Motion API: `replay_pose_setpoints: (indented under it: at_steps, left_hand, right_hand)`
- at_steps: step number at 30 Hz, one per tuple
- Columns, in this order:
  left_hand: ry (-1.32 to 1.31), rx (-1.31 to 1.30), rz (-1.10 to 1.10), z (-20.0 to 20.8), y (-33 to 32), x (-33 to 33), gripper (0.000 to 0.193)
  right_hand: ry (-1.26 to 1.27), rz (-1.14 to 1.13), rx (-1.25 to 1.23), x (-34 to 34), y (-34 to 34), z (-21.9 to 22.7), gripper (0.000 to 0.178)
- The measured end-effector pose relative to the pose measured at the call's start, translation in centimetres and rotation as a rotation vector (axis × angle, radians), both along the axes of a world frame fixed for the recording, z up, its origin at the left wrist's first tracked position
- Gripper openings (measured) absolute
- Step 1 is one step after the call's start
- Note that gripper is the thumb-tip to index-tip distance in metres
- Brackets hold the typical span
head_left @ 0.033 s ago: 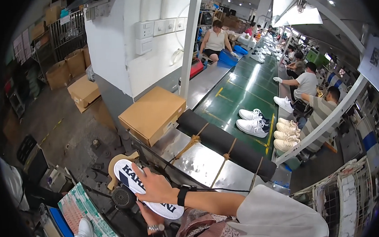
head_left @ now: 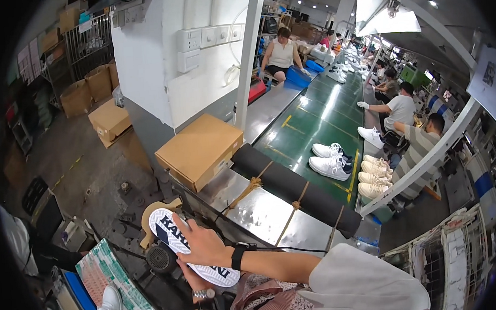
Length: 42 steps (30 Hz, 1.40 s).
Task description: The recorder is assembling and lasting shoes, involving checking footwear, placing them on a conveyor, and managing shoe lasts from a rack.
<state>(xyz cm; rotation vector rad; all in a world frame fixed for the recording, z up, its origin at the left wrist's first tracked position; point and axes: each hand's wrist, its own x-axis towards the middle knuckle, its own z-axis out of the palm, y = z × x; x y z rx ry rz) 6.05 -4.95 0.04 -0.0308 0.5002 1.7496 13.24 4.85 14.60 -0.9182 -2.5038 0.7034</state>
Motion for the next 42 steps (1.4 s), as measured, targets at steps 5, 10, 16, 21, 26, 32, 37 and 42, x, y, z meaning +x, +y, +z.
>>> replay_pose_setpoints:
  at_steps: [5,10,16,21,26,32,37,42]
  left_hand:
    - [0.074,0.165,0.137,-2.4,1.8,-0.3,0.074]
    - [0.083,0.167,0.127,-0.4,1.5,0.2,0.080]
    - [0.180,0.107,0.010,-1.2,-1.9,0.7,0.080]
    - [0.328,0.037,-0.203,-0.1,-9.0,-0.5,0.073]
    - [0.895,-0.533,-0.550,3.8,-15.7,-4.7,0.102]
    - [1.807,-0.889,-0.730,7.7,-20.2,-1.4,0.109]
    - [1.836,-1.058,-0.703,3.4,-18.4,1.1,0.109]
    - [1.921,-0.957,-0.630,2.5,-9.9,5.0,0.110]
  right_hand:
    - [0.034,-0.048,0.033,0.5,-0.7,0.2,0.109]
    - [0.098,-0.079,0.006,1.0,-1.7,-0.1,0.107]
    - [0.171,-0.140,0.015,3.1,-4.2,0.1,0.107]
    - [0.636,-0.169,-0.714,9.3,-5.3,-5.0,0.080]
    - [0.661,-0.253,-1.616,4.2,0.2,-10.8,0.091]
    - [0.711,0.096,-2.023,-2.1,-0.6,-10.3,0.074]
    - [0.699,0.223,-1.833,1.8,1.3,-7.7,0.094]
    - [0.726,0.341,-1.285,13.5,4.6,-4.1,0.115]
